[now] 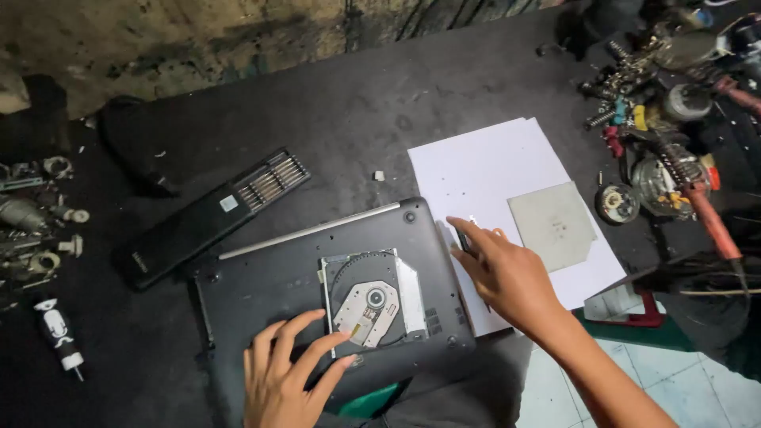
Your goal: The person removes a metal cover from a laptop's optical drive bay and places it on a white sheet of paper. They then use a black pen to mark a spot on the drive's internal mechanism. Afterward, they use a small metal tool to pry and remove a component from the drive, then inspect the drive's exterior.
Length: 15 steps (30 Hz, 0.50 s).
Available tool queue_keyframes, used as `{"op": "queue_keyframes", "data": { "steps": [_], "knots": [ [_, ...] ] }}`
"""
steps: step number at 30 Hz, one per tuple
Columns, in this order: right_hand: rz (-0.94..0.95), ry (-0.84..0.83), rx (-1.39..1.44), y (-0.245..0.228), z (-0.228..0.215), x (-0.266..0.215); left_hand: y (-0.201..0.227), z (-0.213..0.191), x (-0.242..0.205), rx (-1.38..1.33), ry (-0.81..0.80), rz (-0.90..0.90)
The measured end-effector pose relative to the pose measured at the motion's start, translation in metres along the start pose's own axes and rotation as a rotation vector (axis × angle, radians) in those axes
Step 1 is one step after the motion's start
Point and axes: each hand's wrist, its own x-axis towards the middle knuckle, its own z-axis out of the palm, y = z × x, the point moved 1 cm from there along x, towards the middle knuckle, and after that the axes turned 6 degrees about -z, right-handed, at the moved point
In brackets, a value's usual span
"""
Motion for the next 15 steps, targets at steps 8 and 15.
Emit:
{"op": "queue_keyframes", "data": {
  "steps": [8,15],
  "knots": [
    [0.167,0.191,0.189,0.016,-0.031,-0.022,-0.003,-0.002,-0.003,-0.016,-0.024,0.003],
    [0.091,0.228,-0.097,0.082,-0.07,-0.028,0.003,-0.006,0.002,0.0,-0.009,-0.021]
  ]
}}
